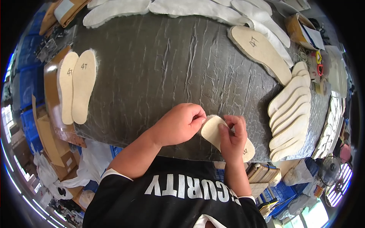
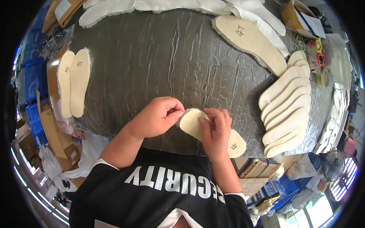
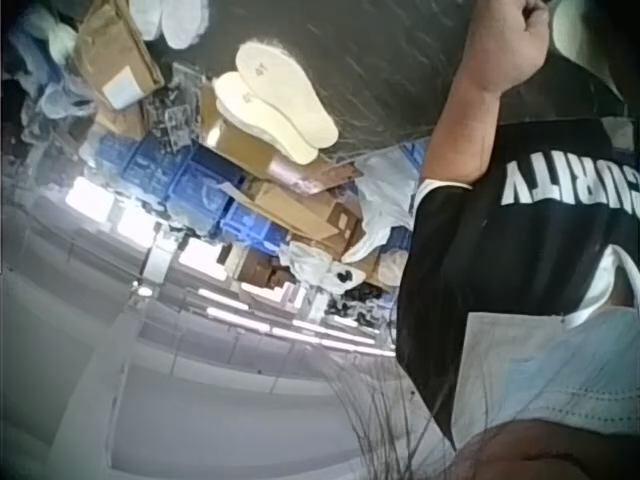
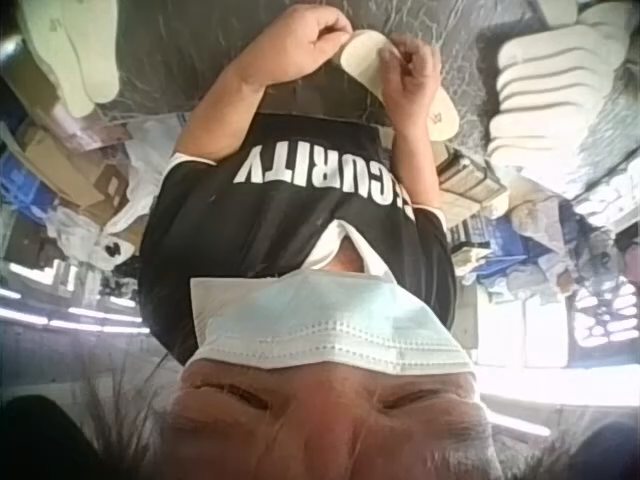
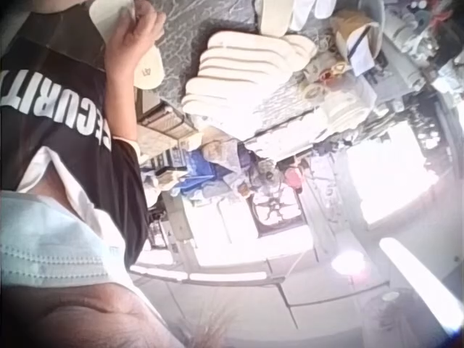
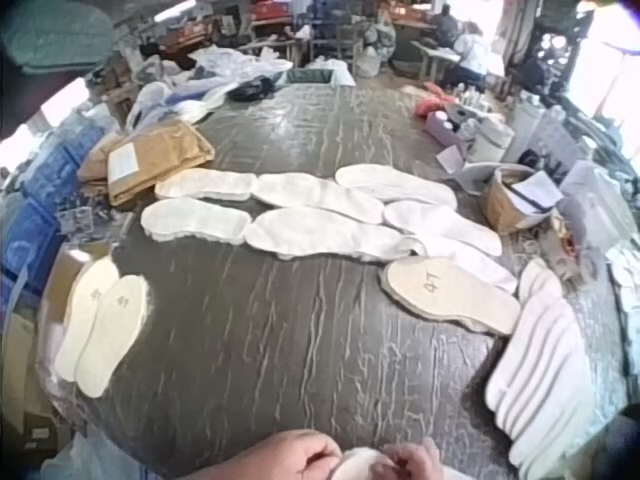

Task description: The person is attaching white fur lining to shoe insoles by pressing and folding the edges.

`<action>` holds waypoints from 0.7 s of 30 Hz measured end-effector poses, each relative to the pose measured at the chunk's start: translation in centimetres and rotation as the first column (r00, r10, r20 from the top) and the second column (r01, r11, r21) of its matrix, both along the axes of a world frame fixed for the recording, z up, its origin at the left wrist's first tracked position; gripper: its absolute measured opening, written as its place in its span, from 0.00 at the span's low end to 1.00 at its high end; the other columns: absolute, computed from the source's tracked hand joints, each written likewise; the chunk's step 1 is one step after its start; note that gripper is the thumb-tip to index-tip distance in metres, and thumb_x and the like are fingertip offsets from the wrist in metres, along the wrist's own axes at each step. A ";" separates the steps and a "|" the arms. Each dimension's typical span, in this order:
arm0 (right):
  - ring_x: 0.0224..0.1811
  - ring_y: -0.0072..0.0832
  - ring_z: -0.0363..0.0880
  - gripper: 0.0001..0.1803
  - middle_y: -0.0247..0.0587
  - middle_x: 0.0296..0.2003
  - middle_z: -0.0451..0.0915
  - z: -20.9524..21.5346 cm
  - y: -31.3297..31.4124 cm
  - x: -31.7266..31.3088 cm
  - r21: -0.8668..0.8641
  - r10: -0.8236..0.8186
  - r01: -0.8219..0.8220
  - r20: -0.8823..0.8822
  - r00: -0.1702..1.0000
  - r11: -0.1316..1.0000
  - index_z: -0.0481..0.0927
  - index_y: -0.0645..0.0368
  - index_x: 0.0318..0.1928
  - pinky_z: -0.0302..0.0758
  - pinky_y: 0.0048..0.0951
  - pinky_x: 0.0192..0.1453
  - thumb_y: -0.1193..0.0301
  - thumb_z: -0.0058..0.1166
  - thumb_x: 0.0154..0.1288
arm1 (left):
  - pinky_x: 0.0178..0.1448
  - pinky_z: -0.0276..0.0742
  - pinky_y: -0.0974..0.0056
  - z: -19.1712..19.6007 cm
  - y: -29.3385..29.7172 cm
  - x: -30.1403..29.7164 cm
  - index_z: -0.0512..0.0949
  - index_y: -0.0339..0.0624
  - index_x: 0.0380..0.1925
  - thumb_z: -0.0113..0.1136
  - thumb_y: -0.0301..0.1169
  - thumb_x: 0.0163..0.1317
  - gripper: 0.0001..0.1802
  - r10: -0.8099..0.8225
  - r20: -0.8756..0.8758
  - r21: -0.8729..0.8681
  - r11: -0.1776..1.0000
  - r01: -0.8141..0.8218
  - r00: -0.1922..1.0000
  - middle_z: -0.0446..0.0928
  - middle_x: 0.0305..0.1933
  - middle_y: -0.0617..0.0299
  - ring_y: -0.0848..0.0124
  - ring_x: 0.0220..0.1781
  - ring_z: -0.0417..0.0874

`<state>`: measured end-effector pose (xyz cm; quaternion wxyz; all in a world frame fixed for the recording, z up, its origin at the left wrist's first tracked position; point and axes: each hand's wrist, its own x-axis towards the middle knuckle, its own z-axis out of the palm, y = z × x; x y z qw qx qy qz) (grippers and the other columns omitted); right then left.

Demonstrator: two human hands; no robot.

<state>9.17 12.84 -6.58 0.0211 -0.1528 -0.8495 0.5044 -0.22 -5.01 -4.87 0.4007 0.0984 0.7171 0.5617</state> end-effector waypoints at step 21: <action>0.36 0.35 0.79 0.32 0.34 0.31 0.79 2.3 1.4 0.2 0.316 0.250 -0.253 0.049 0.967 0.915 0.76 0.54 0.44 0.67 0.37 0.43 0.52 0.72 0.39 | 0.55 0.75 0.69 -3.3 -1.5 1.7 0.76 0.32 0.49 0.62 0.23 0.63 0.14 0.055 0.193 0.382 0.915 -0.127 0.980 0.79 0.49 0.58 0.74 0.50 0.79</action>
